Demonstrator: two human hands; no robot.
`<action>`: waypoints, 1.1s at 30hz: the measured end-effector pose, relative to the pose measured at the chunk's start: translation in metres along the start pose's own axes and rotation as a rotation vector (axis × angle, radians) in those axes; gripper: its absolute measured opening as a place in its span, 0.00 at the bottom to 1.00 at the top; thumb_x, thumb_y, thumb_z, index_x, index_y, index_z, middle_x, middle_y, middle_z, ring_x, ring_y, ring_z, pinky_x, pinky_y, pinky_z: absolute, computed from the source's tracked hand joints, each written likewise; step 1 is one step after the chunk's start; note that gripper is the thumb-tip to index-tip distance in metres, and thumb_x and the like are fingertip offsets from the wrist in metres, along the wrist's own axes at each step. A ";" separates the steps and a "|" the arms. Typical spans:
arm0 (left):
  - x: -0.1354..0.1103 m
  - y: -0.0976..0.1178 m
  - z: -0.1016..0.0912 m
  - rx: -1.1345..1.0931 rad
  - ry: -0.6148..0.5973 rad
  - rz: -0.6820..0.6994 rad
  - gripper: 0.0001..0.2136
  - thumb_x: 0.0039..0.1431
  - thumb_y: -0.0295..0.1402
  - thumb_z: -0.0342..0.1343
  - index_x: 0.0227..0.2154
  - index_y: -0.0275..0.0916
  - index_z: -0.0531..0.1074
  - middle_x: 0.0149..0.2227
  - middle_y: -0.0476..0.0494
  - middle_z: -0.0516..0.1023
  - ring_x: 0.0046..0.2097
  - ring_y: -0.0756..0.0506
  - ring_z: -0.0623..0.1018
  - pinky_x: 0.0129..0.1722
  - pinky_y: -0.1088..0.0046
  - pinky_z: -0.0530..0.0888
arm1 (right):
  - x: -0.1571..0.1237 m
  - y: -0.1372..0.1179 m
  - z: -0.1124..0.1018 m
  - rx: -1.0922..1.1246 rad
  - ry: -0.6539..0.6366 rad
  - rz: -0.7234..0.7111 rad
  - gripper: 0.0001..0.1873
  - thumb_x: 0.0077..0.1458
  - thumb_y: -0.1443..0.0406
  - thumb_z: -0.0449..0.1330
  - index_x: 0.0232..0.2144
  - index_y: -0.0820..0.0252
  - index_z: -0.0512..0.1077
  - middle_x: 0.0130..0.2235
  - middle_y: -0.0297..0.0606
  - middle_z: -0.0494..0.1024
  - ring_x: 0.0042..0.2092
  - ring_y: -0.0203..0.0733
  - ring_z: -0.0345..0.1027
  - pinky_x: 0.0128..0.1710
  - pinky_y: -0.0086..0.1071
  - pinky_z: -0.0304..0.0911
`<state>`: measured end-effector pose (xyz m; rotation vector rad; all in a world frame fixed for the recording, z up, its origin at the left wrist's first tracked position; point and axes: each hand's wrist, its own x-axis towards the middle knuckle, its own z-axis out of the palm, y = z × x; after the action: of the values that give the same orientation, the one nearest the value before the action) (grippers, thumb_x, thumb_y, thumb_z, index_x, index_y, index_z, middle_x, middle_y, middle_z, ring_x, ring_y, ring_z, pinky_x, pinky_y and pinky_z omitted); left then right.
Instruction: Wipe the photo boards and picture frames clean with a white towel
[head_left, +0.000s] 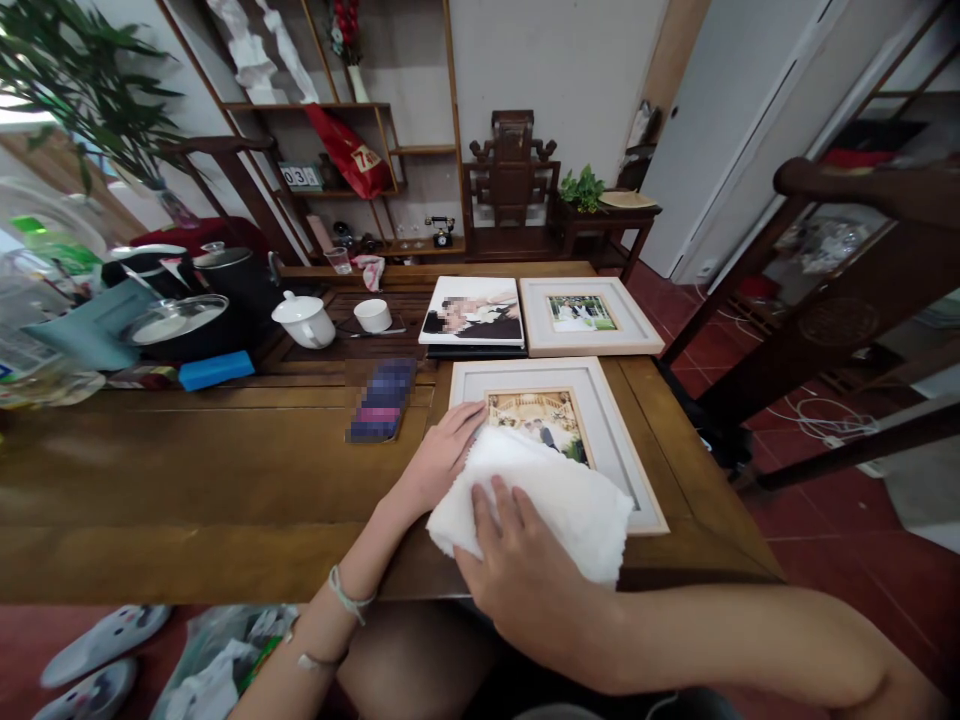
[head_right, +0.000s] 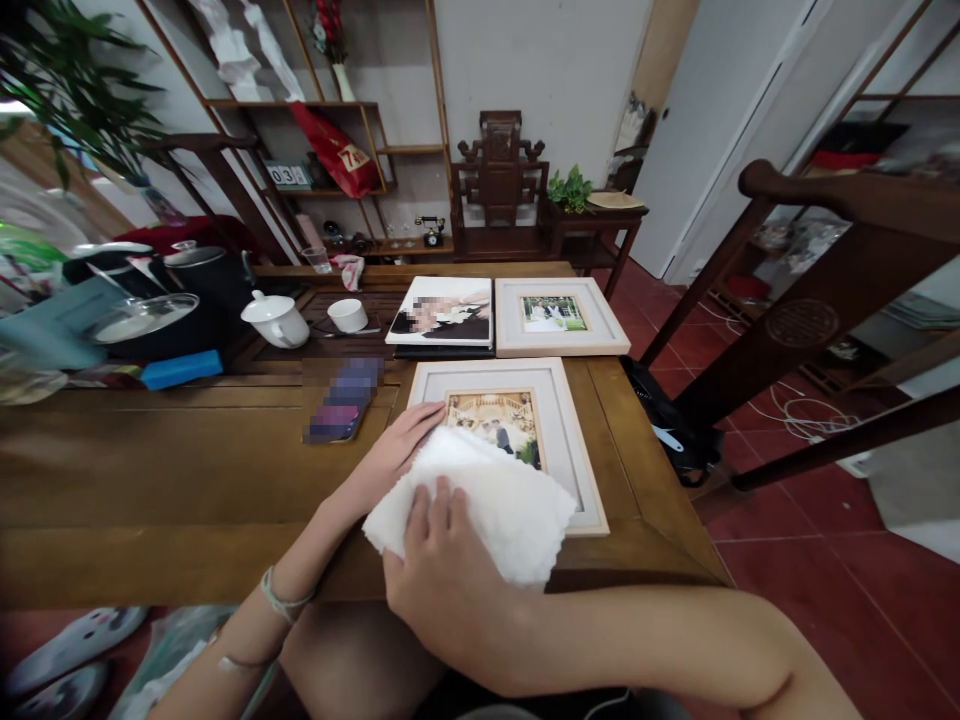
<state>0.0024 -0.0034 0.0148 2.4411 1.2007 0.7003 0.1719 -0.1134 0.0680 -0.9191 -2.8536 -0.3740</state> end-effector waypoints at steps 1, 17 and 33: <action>0.000 0.001 -0.001 -0.002 0.002 -0.002 0.21 0.69 0.29 0.39 0.62 0.39 0.59 0.64 0.37 0.61 0.65 0.40 0.61 0.63 0.51 0.61 | -0.002 -0.001 0.001 -0.016 0.023 -0.005 0.14 0.61 0.68 0.52 0.43 0.65 0.75 0.52 0.65 0.73 0.52 0.66 0.70 0.45 0.56 0.66; 0.000 0.007 -0.002 0.012 0.015 -0.039 0.21 0.68 0.29 0.40 0.62 0.36 0.60 0.63 0.35 0.62 0.65 0.40 0.61 0.64 0.52 0.60 | -0.089 0.110 -0.012 0.015 -0.110 0.211 0.26 0.41 0.75 0.59 0.43 0.53 0.78 0.54 0.45 0.75 0.55 0.55 0.67 0.53 0.47 0.63; -0.001 0.008 -0.001 0.018 0.018 -0.018 0.22 0.68 0.27 0.40 0.63 0.36 0.58 0.64 0.34 0.61 0.65 0.39 0.59 0.63 0.50 0.61 | -0.034 0.053 -0.012 0.272 -0.136 -0.167 0.13 0.52 0.65 0.62 0.41 0.61 0.77 0.60 0.59 0.65 0.61 0.67 0.57 0.56 0.52 0.57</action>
<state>0.0061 -0.0089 0.0194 2.4404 1.2393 0.7110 0.2310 -0.0942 0.0833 -0.6827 -3.0118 0.0653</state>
